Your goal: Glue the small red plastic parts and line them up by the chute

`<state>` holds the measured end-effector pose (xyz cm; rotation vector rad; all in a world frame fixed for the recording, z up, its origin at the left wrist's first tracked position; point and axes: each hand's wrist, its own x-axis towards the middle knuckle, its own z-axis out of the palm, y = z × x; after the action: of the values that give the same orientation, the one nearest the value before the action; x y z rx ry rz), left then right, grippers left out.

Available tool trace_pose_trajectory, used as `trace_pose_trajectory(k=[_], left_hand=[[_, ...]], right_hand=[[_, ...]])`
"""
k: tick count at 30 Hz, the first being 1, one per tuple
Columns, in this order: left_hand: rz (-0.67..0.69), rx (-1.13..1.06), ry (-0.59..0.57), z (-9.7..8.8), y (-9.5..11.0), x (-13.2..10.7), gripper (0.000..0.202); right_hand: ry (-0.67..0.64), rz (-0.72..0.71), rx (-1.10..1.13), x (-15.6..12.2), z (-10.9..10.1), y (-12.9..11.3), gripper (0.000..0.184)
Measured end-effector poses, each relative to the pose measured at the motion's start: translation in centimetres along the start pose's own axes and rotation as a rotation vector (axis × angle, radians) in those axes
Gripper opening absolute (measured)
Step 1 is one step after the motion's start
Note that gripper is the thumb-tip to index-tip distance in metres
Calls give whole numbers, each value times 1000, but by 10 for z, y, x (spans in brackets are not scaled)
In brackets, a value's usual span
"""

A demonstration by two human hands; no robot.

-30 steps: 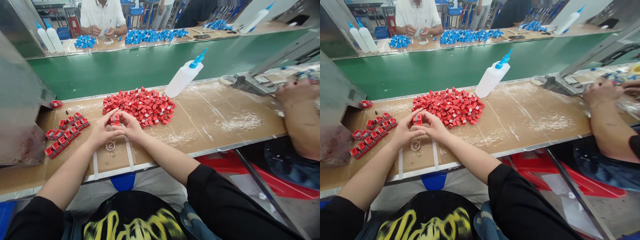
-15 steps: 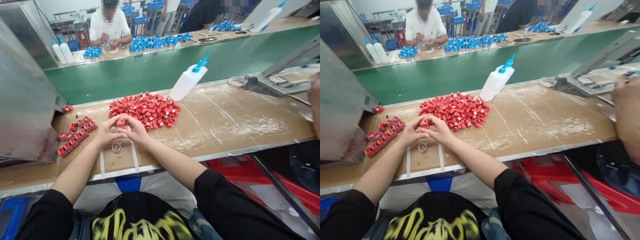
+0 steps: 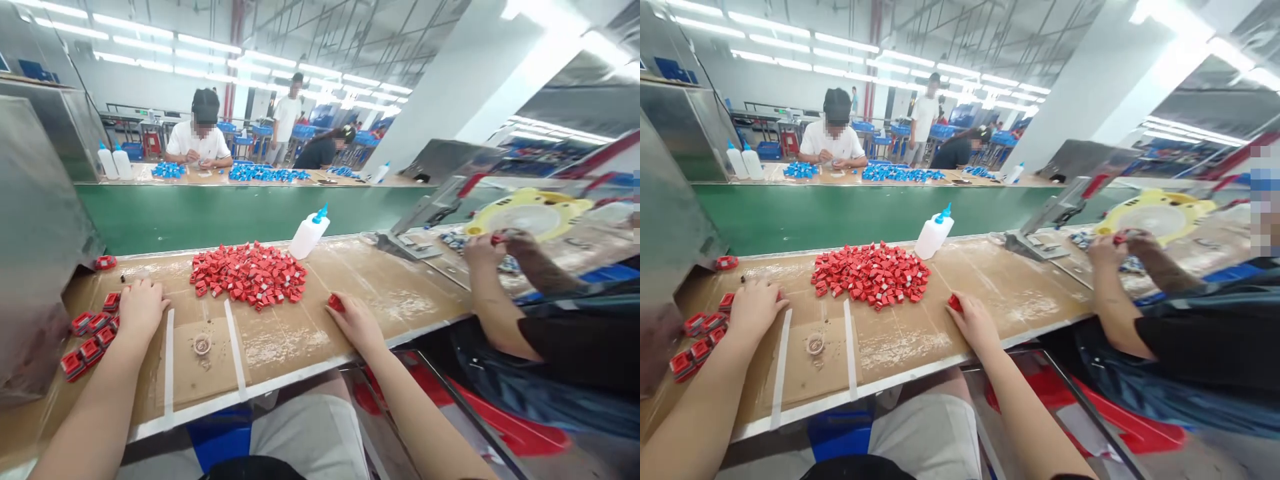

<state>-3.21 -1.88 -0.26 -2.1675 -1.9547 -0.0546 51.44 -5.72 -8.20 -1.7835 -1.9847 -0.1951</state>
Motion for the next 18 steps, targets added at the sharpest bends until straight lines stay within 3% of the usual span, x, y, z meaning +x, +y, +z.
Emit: trace_pose_trajectory(k=[2,4,6,8,10,13,15,18], left_hand=[[-4,-6,-3,1,-1,2,24],[-2,-20,-33,0,-2,3,24],[13,-52,-41,-2,-3,4,22],[38,-146,37,-4,0,4,27],[48,-366,155,-3,8,4,40],[21,-901,211,2,26,4,58],[22,-1243,150,10,39,4,68],[65,-1461,0,25,54,6,74]], right_hand=[[87,138,-74,16,0,15,43],[217,230,-91,41,-4,4,48],[344,188,42,70,-10,-34,48],[374,29,312,96,-17,-92,40],[287,-127,549,114,-20,-156,35],[75,-419,614,118,-9,-235,43],[-65,-608,567,107,4,-264,46],[-261,-788,531,88,20,-275,47]])
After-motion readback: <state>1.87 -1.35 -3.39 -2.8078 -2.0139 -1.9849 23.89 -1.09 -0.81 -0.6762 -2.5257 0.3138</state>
